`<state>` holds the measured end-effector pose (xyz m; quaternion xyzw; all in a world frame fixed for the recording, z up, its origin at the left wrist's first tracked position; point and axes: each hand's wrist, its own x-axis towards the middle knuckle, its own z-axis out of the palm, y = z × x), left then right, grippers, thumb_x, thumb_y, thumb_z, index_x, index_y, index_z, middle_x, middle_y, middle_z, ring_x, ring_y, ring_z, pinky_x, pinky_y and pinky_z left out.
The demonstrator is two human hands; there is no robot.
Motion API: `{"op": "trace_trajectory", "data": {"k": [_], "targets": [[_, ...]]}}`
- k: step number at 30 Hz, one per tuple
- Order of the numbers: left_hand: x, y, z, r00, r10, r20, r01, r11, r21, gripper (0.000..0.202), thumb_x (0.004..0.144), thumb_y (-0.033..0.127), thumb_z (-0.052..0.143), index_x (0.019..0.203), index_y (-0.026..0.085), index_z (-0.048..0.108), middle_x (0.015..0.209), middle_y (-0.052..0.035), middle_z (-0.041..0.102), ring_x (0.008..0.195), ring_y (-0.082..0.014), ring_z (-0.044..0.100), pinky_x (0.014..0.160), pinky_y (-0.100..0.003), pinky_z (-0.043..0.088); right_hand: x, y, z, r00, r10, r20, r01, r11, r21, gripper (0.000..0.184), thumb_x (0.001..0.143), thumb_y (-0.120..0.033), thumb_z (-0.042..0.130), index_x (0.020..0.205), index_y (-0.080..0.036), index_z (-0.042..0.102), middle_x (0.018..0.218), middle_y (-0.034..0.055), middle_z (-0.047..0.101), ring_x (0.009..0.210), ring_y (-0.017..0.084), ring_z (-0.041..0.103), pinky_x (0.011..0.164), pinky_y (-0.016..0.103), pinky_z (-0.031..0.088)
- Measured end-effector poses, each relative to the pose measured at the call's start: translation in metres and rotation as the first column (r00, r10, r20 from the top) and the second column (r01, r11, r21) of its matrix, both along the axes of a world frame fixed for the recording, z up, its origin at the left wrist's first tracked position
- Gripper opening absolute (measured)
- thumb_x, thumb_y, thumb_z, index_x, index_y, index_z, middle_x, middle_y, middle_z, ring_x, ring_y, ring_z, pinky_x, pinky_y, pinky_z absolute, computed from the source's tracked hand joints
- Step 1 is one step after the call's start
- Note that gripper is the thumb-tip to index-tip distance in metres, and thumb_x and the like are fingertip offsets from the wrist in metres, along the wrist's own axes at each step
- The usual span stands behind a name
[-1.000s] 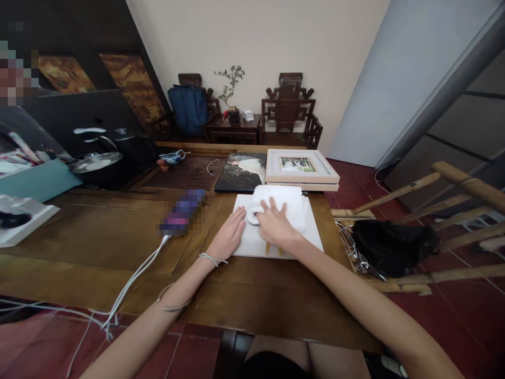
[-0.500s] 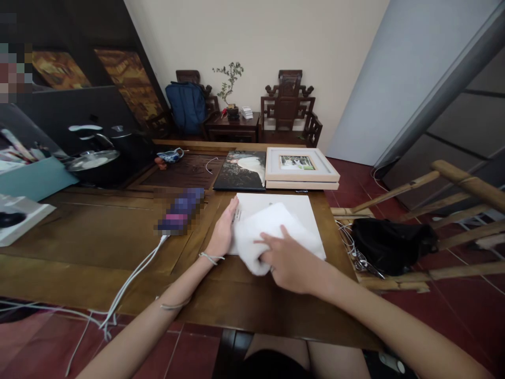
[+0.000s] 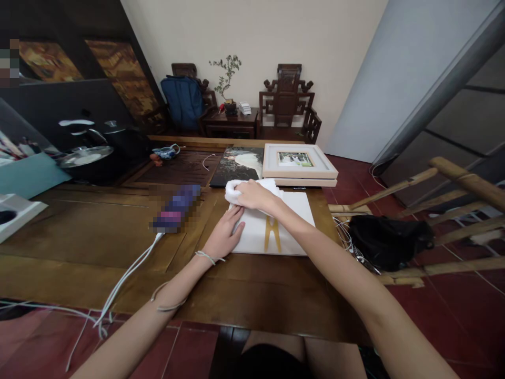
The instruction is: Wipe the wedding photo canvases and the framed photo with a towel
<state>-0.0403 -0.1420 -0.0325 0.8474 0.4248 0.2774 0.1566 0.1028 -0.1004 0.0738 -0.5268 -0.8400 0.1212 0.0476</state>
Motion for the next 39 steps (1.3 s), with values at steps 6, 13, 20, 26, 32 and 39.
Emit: {"op": "trace_trajectory", "data": {"k": [6, 13, 20, 26, 32, 39], "targets": [[-0.001, 0.001, -0.004, 1.0, -0.008, 0.008, 0.008, 1.0, -0.003, 0.048, 0.09, 0.031, 0.036, 0.134, 0.013, 0.04, 0.143, -0.0122, 0.037, 0.134, -0.0231, 0.029, 0.111, -0.045, 0.023, 0.056, -0.004, 0.007, 0.993, -0.115, 0.029, 0.115, 0.993, 0.014, 0.029, 0.078, -0.011, 0.036, 0.093, -0.014, 0.06, 0.1, 0.0108, 0.065, 0.086, 0.023, 0.057, 0.069, 0.027, 0.039], [0.0, 0.0, -0.004, 1.0, -0.002, 0.008, 0.002, 1.0, -0.012, 0.048, 0.089, 0.031, 0.036, 0.134, 0.012, 0.04, 0.143, -0.0134, 0.037, 0.134, -0.0235, 0.028, 0.111, -0.045, 0.022, 0.127, -0.06, 0.0, 0.973, -0.212, 0.087, 0.207, 0.976, 0.062, 0.029, 0.071, -0.003, 0.035, 0.082, -0.013, 0.06, 0.082, 0.0118, 0.064, 0.078, 0.022, 0.056, 0.068, 0.028, 0.037], [0.001, -0.001, -0.003, 1.0, 0.001, 0.006, 0.0, 1.0, -0.006, 0.048, 0.089, 0.031, 0.036, 0.134, 0.013, 0.04, 0.143, -0.0129, 0.037, 0.134, -0.0238, 0.028, 0.111, -0.046, 0.023, 0.119, -0.172, -0.009, 0.993, -0.049, 0.105, 0.052, 0.998, -0.026, 0.034, 0.065, 0.0, 0.036, 0.082, -0.019, 0.06, 0.079, 0.007, 0.06, 0.086, 0.022, 0.056, 0.081, 0.032, 0.038], [0.001, -0.001, -0.004, 1.0, 0.005, -0.013, -0.004, 1.0, 0.004, 0.048, 0.09, 0.03, 0.036, 0.134, 0.013, 0.04, 0.143, -0.0132, 0.037, 0.134, -0.0238, 0.028, 0.11, -0.047, 0.023, 0.124, -0.165, -0.012, 0.988, -0.066, 0.137, 0.07, 0.997, -0.028, 0.033, 0.065, -0.001, 0.037, 0.083, -0.017, 0.06, 0.079, 0.0075, 0.06, 0.081, 0.022, 0.056, 0.076, 0.031, 0.039], [0.001, -0.001, 0.0, 1.0, 0.001, -0.017, -0.001, 1.0, -0.007, 0.048, 0.089, 0.031, 0.036, 0.133, 0.011, 0.041, 0.142, -0.0148, 0.038, 0.134, -0.0236, 0.029, 0.11, -0.045, 0.024, 0.135, -0.069, -0.013, 0.99, -0.135, 0.047, 0.131, 0.988, 0.077, 0.026, 0.069, -0.004, 0.036, 0.077, -0.015, 0.059, 0.074, 0.0083, 0.061, 0.074, 0.02, 0.055, 0.067, 0.027, 0.036], [0.001, -0.001, 0.0, 1.0, -0.001, -0.031, 0.001, 1.0, -0.009, 0.048, 0.09, 0.031, 0.035, 0.133, 0.009, 0.041, 0.142, -0.0155, 0.037, 0.134, -0.0232, 0.028, 0.111, -0.043, 0.023, 0.129, -0.069, -0.021, 0.982, -0.187, 0.032, 0.182, 0.976, 0.12, 0.032, 0.068, -0.002, 0.034, 0.083, -0.014, 0.06, 0.08, 0.011, 0.064, 0.079, 0.022, 0.058, 0.072, 0.028, 0.038]]}}
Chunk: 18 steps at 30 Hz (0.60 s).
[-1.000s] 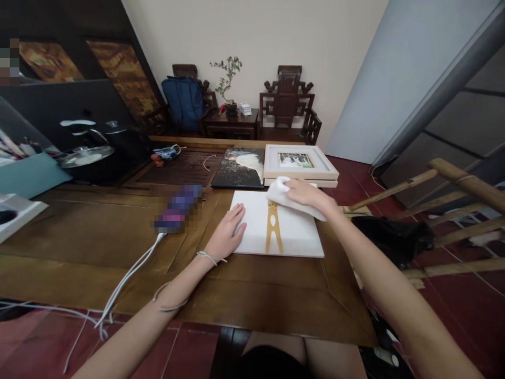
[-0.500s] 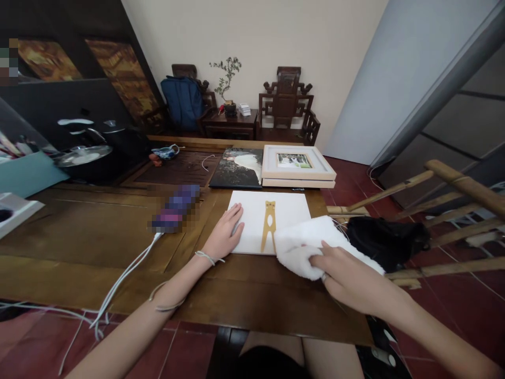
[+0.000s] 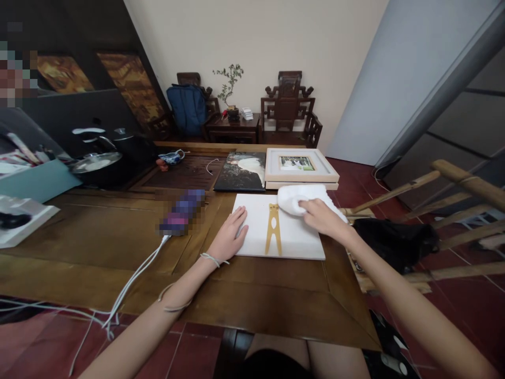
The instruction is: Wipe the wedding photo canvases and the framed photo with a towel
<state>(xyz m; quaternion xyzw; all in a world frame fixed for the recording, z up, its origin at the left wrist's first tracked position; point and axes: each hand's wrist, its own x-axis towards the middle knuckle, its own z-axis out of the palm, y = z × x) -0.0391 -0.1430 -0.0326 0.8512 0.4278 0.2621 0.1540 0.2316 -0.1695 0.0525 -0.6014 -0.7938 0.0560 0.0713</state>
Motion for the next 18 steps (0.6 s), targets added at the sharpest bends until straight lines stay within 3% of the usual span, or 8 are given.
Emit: {"op": "trace_trajectory", "data": {"k": [3, 7, 10, 12, 15, 18], "targets": [[0.001, 0.0, -0.001, 1.0, 0.0, -0.004, 0.0, 1.0, 0.004, 0.048, 0.09, 0.03, 0.035, 0.132, 0.008, 0.041, 0.142, -0.0163, 0.037, 0.134, -0.0237, 0.028, 0.111, -0.044, 0.023, -0.008, -0.048, -0.007, 1.0, 0.021, 0.005, -0.021, 1.0, -0.018, 0.035, 0.069, -0.001, 0.034, 0.088, -0.013, 0.06, 0.087, 0.0125, 0.065, 0.092, 0.025, 0.058, 0.085, 0.035, 0.039], [0.001, 0.0, -0.003, 1.0, 0.004, -0.008, -0.004, 1.0, 0.006, 0.048, 0.09, 0.029, 0.035, 0.132, 0.007, 0.04, 0.142, -0.0166, 0.037, 0.135, -0.0242, 0.027, 0.111, -0.045, 0.022, -0.017, -0.114, -0.004, 0.99, 0.139, -0.025, -0.141, 0.984, -0.112, 0.039, 0.066, 0.003, 0.033, 0.087, -0.015, 0.06, 0.109, 0.0134, 0.062, 0.12, 0.026, 0.044, 0.102, 0.042, 0.027], [0.001, 0.0, -0.004, 1.0, 0.006, -0.009, -0.006, 1.0, 0.01, 0.048, 0.09, 0.028, 0.035, 0.133, 0.008, 0.04, 0.142, -0.0158, 0.036, 0.135, -0.0237, 0.027, 0.111, -0.045, 0.022, -0.017, -0.133, 0.004, 0.988, 0.155, -0.028, -0.157, 0.975, -0.157, 0.04, 0.065, 0.002, 0.033, 0.088, -0.015, 0.061, 0.113, 0.0143, 0.06, 0.121, 0.027, 0.043, 0.099, 0.042, 0.031], [0.001, 0.0, -0.004, 1.0, 0.01, -0.012, -0.01, 1.0, 0.012, 0.048, 0.09, 0.028, 0.034, 0.133, 0.008, 0.04, 0.142, -0.0153, 0.036, 0.135, -0.0233, 0.026, 0.111, -0.045, 0.022, -0.014, -0.123, 0.008, 0.99, 0.144, -0.009, -0.144, 0.976, -0.166, 0.039, 0.066, 0.001, 0.033, 0.088, -0.015, 0.061, 0.101, 0.0138, 0.063, 0.107, 0.026, 0.054, 0.092, 0.039, 0.037], [0.001, 0.001, -0.003, 1.0, 0.014, -0.018, -0.014, 1.0, 0.006, 0.049, 0.089, 0.029, 0.035, 0.132, 0.007, 0.041, 0.142, -0.0157, 0.037, 0.135, -0.0229, 0.027, 0.111, -0.043, 0.022, -0.008, -0.082, 0.008, 0.995, 0.092, 0.027, -0.087, 0.985, -0.149, 0.033, 0.068, -0.002, 0.034, 0.084, -0.014, 0.06, 0.079, 0.0109, 0.063, 0.084, 0.024, 0.059, 0.078, 0.034, 0.043], [0.0, 0.001, -0.002, 1.0, 0.009, 0.001, -0.009, 1.0, -0.005, 0.049, 0.089, 0.03, 0.036, 0.132, 0.008, 0.042, 0.142, -0.0155, 0.037, 0.134, -0.0227, 0.028, 0.111, -0.043, 0.022, -0.008, -0.033, 0.002, 0.999, 0.054, 0.004, -0.054, 0.995, -0.083, 0.032, 0.069, -0.004, 0.034, 0.086, -0.013, 0.06, 0.083, 0.0119, 0.064, 0.083, 0.023, 0.059, 0.076, 0.033, 0.042]]}}
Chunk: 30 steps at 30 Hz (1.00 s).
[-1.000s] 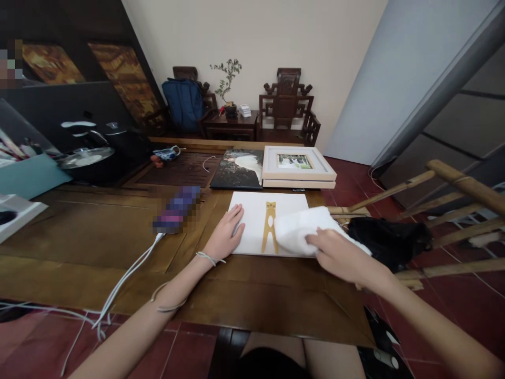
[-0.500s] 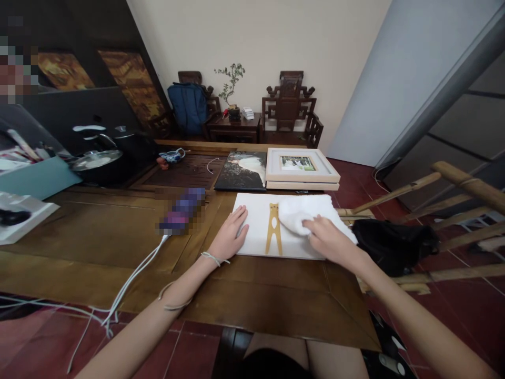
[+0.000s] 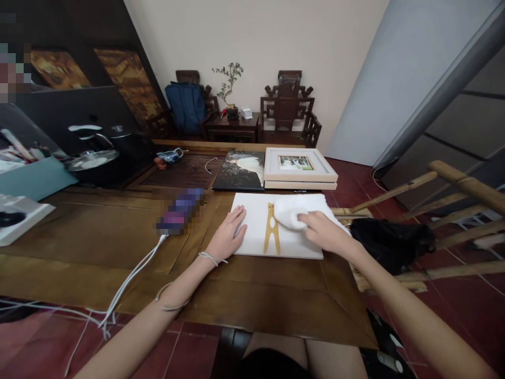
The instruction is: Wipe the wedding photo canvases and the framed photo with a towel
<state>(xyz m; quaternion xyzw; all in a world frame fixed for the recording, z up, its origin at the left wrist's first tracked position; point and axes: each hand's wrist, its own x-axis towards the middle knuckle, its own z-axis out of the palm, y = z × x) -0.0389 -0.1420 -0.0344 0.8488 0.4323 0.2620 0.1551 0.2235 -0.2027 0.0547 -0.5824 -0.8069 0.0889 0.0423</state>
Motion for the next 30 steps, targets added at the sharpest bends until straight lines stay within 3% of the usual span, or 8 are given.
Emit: {"op": "trace_trajectory", "data": {"k": [4, 8, 14, 17, 20, 24, 27, 30], "targets": [[-0.001, 0.0, 0.001, 0.999, 0.001, 0.047, 0.0, 1.0, -0.024, 0.049, 0.089, 0.033, 0.037, 0.132, 0.011, 0.042, 0.141, -0.0143, 0.038, 0.134, -0.0226, 0.029, 0.111, -0.044, 0.022, -0.013, 0.027, -0.02, 0.999, -0.023, -0.024, 0.026, 0.995, 0.094, 0.043, 0.069, -0.001, 0.033, 0.104, -0.009, 0.058, 0.12, 0.018, 0.056, 0.118, 0.031, 0.043, 0.096, 0.051, 0.03], [-0.001, 0.0, -0.001, 0.999, 0.005, 0.049, -0.004, 0.999, -0.037, 0.049, 0.091, 0.032, 0.033, 0.133, 0.008, 0.041, 0.142, -0.0151, 0.036, 0.135, -0.0215, 0.026, 0.111, -0.042, 0.021, -0.031, -0.005, -0.037, 0.998, -0.014, 0.059, 0.008, 0.995, 0.104, 0.046, 0.067, -0.001, 0.037, 0.106, -0.01, 0.061, 0.147, 0.0156, 0.026, 0.135, 0.037, 0.008, 0.1, 0.067, 0.007], [0.001, 0.001, -0.004, 0.999, 0.006, 0.045, -0.004, 0.999, -0.038, 0.049, 0.093, 0.031, 0.028, 0.135, 0.009, 0.037, 0.144, -0.0146, 0.032, 0.137, -0.0208, 0.021, 0.111, -0.044, 0.019, -0.038, -0.088, -0.019, 0.991, 0.128, 0.033, -0.126, 0.991, -0.054, 0.044, 0.069, 0.0, 0.037, 0.101, -0.013, 0.064, 0.147, 0.014, 0.025, 0.136, 0.035, 0.01, 0.103, 0.063, 0.012], [0.001, 0.001, -0.004, 1.0, 0.0, 0.023, 0.001, 0.999, -0.044, 0.05, 0.093, 0.031, 0.027, 0.135, 0.007, 0.036, 0.146, -0.016, 0.027, 0.137, -0.0217, 0.018, 0.111, -0.044, 0.018, -0.03, -0.1, 0.0, 0.976, 0.211, -0.045, -0.215, 0.966, -0.145, 0.047, 0.066, 0.001, 0.036, 0.102, -0.015, 0.063, 0.142, 0.0131, 0.036, 0.134, 0.03, 0.021, 0.104, 0.056, 0.02], [0.001, 0.001, -0.004, 1.0, -0.01, -0.006, 0.01, 0.999, -0.044, 0.05, 0.093, 0.031, 0.026, 0.136, 0.006, 0.034, 0.147, -0.0166, 0.026, 0.138, -0.0217, 0.016, 0.112, -0.045, 0.017, -0.017, -0.077, 0.012, 0.973, 0.198, -0.123, -0.22, 0.954, -0.204, 0.045, 0.065, 0.001, 0.035, 0.097, -0.015, 0.062, 0.114, 0.0124, 0.06, 0.117, 0.025, 0.047, 0.097, 0.043, 0.035], [0.0, 0.002, -0.005, 1.0, -0.016, -0.018, 0.016, 0.999, -0.04, 0.05, 0.093, 0.03, 0.028, 0.137, 0.007, 0.033, 0.146, -0.0162, 0.027, 0.138, -0.0217, 0.018, 0.112, -0.045, 0.017, -0.016, -0.015, 0.007, 0.987, 0.051, -0.151, -0.073, 0.987, -0.144, 0.034, 0.073, -0.006, 0.034, 0.095, -0.015, 0.058, 0.091, 0.0095, 0.063, 0.091, 0.022, 0.057, 0.08, 0.036, 0.043], [0.0, 0.003, -0.005, 1.0, -0.02, -0.016, 0.019, 0.999, -0.041, 0.051, 0.092, 0.03, 0.028, 0.137, 0.006, 0.033, 0.146, -0.0169, 0.028, 0.137, -0.0219, 0.018, 0.112, -0.045, 0.017, -0.035, 0.023, -0.008, 0.99, 0.048, -0.133, -0.054, 0.998, -0.044, 0.037, 0.077, -0.008, 0.033, 0.106, -0.013, 0.054, 0.115, 0.0161, 0.057, 0.117, 0.03, 0.044, 0.093, 0.051, 0.033], [0.0, 0.004, -0.007, 1.0, -0.021, 0.004, 0.021, 0.999, -0.033, 0.049, 0.093, 0.029, 0.027, 0.136, 0.007, 0.034, 0.146, -0.0158, 0.029, 0.137, -0.0211, 0.02, 0.112, -0.044, 0.017, -0.06, 0.033, -0.022, 0.997, 0.072, -0.036, -0.071, 0.997, 0.027, 0.044, 0.074, -0.005, 0.037, 0.115, -0.01, 0.053, 0.143, 0.0179, 0.032, 0.135, 0.037, 0.012, 0.099, 0.066, 0.013]]}}
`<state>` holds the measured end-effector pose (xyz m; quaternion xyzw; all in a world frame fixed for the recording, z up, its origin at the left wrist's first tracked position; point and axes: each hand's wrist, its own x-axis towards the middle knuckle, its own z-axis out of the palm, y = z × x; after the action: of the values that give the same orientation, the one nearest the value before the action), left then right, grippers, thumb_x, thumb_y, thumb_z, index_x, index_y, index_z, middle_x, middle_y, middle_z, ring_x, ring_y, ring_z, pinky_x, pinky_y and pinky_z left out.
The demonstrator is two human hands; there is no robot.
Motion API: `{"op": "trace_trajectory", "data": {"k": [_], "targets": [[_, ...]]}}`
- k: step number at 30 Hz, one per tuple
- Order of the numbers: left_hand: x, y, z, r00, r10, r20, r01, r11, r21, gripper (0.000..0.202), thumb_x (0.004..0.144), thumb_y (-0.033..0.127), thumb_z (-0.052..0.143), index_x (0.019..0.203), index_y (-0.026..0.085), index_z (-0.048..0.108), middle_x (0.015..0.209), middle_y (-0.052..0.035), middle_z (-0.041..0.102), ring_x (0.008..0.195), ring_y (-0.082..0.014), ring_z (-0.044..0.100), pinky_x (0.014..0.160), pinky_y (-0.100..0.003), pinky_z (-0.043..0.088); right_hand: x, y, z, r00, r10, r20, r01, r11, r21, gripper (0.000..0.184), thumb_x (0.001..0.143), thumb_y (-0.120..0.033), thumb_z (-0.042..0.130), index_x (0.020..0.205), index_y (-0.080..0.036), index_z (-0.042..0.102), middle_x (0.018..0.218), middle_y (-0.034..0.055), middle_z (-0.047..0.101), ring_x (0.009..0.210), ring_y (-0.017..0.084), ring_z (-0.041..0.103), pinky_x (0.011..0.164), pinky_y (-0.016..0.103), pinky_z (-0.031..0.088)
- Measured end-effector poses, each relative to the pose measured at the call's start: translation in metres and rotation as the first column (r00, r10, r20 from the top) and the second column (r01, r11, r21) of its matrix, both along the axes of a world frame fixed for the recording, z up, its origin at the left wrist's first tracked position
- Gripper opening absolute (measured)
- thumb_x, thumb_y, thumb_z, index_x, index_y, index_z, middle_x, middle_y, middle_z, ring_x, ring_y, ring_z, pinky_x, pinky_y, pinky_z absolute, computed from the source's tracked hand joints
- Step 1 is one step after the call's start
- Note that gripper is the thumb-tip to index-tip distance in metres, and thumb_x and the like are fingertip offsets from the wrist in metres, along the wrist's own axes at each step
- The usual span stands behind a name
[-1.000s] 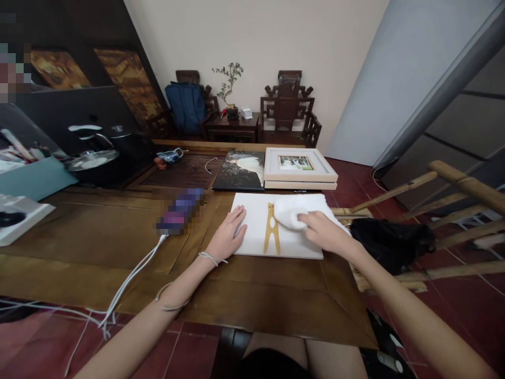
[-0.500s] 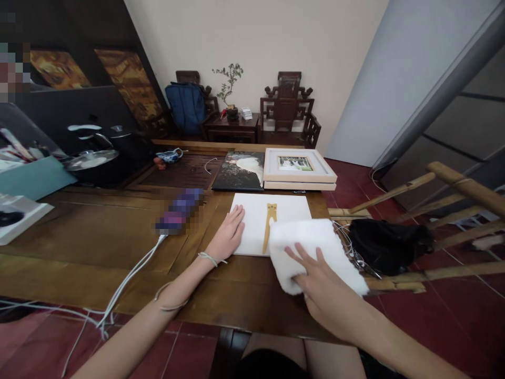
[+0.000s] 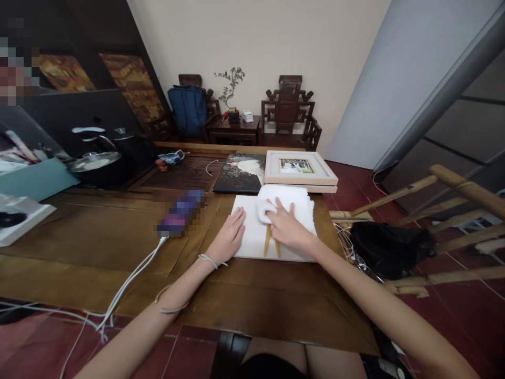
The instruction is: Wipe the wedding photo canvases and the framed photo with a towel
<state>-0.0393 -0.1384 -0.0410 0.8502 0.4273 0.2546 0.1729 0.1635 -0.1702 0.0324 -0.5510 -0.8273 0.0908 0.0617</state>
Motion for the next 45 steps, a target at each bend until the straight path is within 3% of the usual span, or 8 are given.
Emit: {"op": "trace_trajectory", "data": {"k": [3, 11, 14, 23, 26, 35, 38, 45], "targets": [[-0.001, 0.0, -0.001, 1.0, -0.004, 0.009, 0.004, 1.0, 0.013, 0.048, 0.093, 0.027, 0.025, 0.136, 0.007, 0.035, 0.145, -0.0155, 0.03, 0.137, -0.0207, 0.02, 0.112, -0.044, 0.018, -0.018, -0.023, -0.006, 0.993, 0.057, 0.102, -0.059, 0.998, 0.014, 0.045, 0.073, -0.004, 0.039, 0.113, -0.012, 0.058, 0.15, 0.0145, 0.017, 0.135, 0.039, -0.001, 0.097, 0.07, 0.005], [-0.001, 0.0, 0.002, 1.0, -0.016, 0.01, 0.016, 1.0, 0.012, 0.048, 0.091, 0.023, 0.027, 0.136, 0.008, 0.036, 0.145, -0.0162, 0.031, 0.137, -0.022, 0.021, 0.112, -0.046, 0.02, -0.035, -0.118, 0.004, 0.959, 0.255, 0.126, -0.245, 0.965, -0.089, 0.035, 0.079, -0.019, 0.045, 0.109, -0.016, 0.063, 0.148, 0.017, 0.021, 0.133, 0.045, 0.007, 0.096, 0.072, 0.015], [-0.001, 0.0, 0.002, 0.999, -0.019, 0.028, 0.019, 1.0, 0.003, 0.047, 0.091, 0.024, 0.028, 0.136, 0.012, 0.036, 0.145, -0.0139, 0.031, 0.136, -0.0217, 0.022, 0.111, -0.047, 0.02, -0.036, -0.103, 0.007, 0.962, 0.235, 0.136, -0.227, 0.971, -0.074, 0.038, 0.082, -0.015, 0.038, 0.11, -0.014, 0.062, 0.145, 0.0177, 0.027, 0.132, 0.043, 0.014, 0.095, 0.07, 0.02], [-0.001, -0.001, 0.002, 1.0, 0.007, 0.027, -0.007, 1.0, -0.005, 0.048, 0.092, 0.027, 0.027, 0.135, 0.007, 0.036, 0.144, -0.0158, 0.032, 0.136, -0.0214, 0.023, 0.112, -0.044, 0.019, -0.028, 0.02, -0.002, 0.977, 0.039, 0.209, -0.058, 0.995, 0.081, 0.046, 0.078, -0.01, 0.038, 0.122, -0.008, 0.054, 0.144, 0.0207, 0.028, 0.132, 0.044, 0.015, 0.095, 0.07, 0.018], [-0.001, -0.001, 0.002, 0.999, 0.01, 0.035, -0.009, 1.0, -0.013, 0.049, 0.092, 0.026, 0.027, 0.135, 0.005, 0.035, 0.145, -0.0173, 0.03, 0.137, -0.0218, 0.022, 0.112, -0.044, 0.019, -0.032, 0.007, -0.007, 0.974, 0.066, 0.219, -0.089, 0.991, 0.098, 0.043, 0.079, -0.012, 0.04, 0.119, -0.008, 0.056, 0.144, 0.0227, 0.027, 0.131, 0.045, 0.014, 0.096, 0.071, 0.014], [-0.004, 0.001, 0.0, 0.998, -0.023, 0.058, 0.024, 0.999, -0.025, 0.049, 0.09, 0.023, 0.029, 0.137, 0.012, 0.034, 0.146, -0.0141, 0.029, 0.137, -0.0216, 0.021, 0.112, -0.045, 0.018, -0.043, -0.107, 0.001, 0.952, 0.27, 0.142, -0.273, 0.962, -0.003, 0.032, 0.08, -0.022, 0.047, 0.103, -0.012, 0.066, 0.143, 0.0217, 0.029, 0.13, 0.047, 0.016, 0.097, 0.069, 0.013], [-0.003, 0.001, 0.0, 0.998, -0.017, 0.057, 0.018, 1.0, -0.018, 0.048, 0.09, 0.024, 0.029, 0.137, 0.012, 0.034, 0.146, -0.0134, 0.029, 0.137, -0.0213, 0.022, 0.112, -0.045, 0.019, -0.039, -0.094, 0.002, 0.957, 0.254, 0.143, -0.257, 0.966, 0.004, 0.033, 0.081, -0.021, 0.044, 0.105, -0.012, 0.066, 0.142, 0.0216, 0.031, 0.131, 0.044, 0.018, 0.098, 0.067, 0.015], [-0.001, 0.001, 0.001, 0.999, -0.008, 0.053, 0.009, 1.0, -0.007, 0.047, 0.091, 0.025, 0.028, 0.136, 0.011, 0.036, 0.145, -0.0143, 0.031, 0.137, -0.0224, 0.022, 0.112, -0.046, 0.019, -0.032, 0.001, -0.003, 0.977, 0.045, 0.209, -0.055, 0.998, 0.043, 0.044, 0.077, -0.012, 0.043, 0.119, -0.012, 0.057, 0.144, 0.0193, 0.03, 0.132, 0.042, 0.015, 0.096, 0.069, 0.016]]}}
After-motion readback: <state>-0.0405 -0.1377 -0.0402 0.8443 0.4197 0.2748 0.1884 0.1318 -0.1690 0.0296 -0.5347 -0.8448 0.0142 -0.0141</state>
